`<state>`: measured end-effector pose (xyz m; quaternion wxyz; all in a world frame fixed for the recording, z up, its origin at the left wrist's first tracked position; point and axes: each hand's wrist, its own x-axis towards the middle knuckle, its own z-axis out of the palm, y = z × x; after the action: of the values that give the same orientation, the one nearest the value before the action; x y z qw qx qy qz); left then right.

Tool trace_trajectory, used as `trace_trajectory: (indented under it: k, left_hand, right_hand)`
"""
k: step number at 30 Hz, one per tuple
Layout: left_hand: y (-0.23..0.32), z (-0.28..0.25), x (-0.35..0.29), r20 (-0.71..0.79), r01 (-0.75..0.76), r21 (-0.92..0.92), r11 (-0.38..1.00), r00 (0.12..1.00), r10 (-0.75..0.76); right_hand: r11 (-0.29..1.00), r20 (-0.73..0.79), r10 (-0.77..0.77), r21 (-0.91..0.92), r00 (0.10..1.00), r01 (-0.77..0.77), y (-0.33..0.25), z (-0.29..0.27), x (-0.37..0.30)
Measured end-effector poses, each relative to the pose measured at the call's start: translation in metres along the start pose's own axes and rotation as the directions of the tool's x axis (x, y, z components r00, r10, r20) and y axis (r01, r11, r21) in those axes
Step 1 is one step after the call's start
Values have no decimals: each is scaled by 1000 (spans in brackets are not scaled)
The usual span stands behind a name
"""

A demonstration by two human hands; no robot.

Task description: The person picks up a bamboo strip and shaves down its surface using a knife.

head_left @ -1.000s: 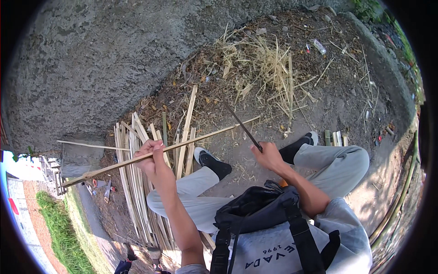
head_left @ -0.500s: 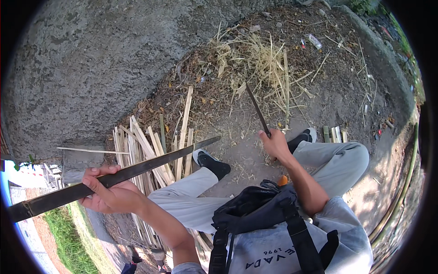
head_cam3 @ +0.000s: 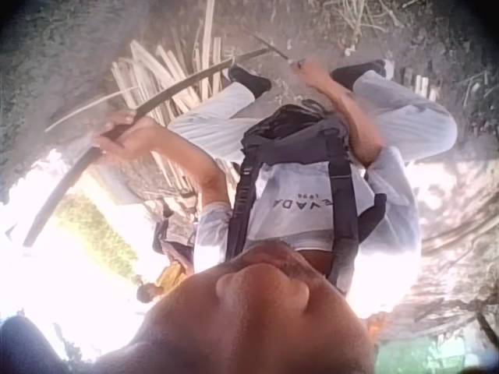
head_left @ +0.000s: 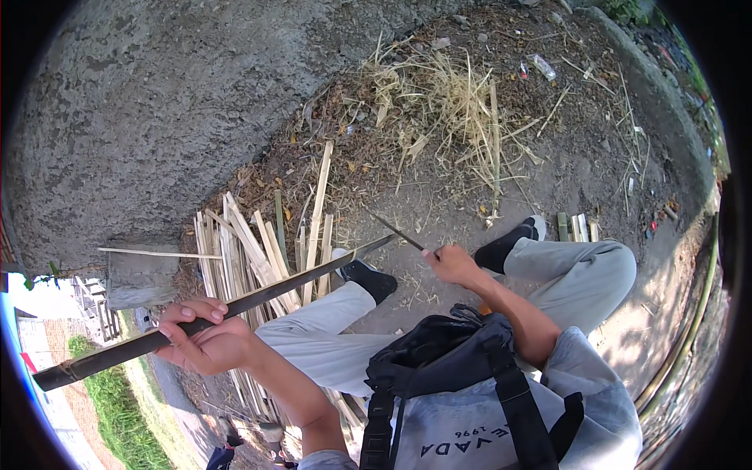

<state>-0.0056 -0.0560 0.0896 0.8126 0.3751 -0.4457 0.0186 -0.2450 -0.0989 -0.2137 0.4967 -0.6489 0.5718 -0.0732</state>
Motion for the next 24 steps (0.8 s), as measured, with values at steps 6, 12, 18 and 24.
trace_trajectory:
  k: [6,12,18,24]
  left_hand:
    - [-27,8,-22,-25,209,-130,969,976,-214]
    - [-53,32,-23,309,393,-49,918,880,-361]
    - [-50,52,-19,586,677,-247,693,674,-450]
    - [-35,57,-52,376,525,-259,810,828,-417]
  right_hand:
    - [996,-88,-78,44,993,82,-11,2,-6]
    - [985,-61,-47,161,997,56,-37,-23,-20]
    - [927,-98,-330,152,939,342,-84,-55,-44]
    - [955,-188,-285,28,940,295,-49,-5,-33]
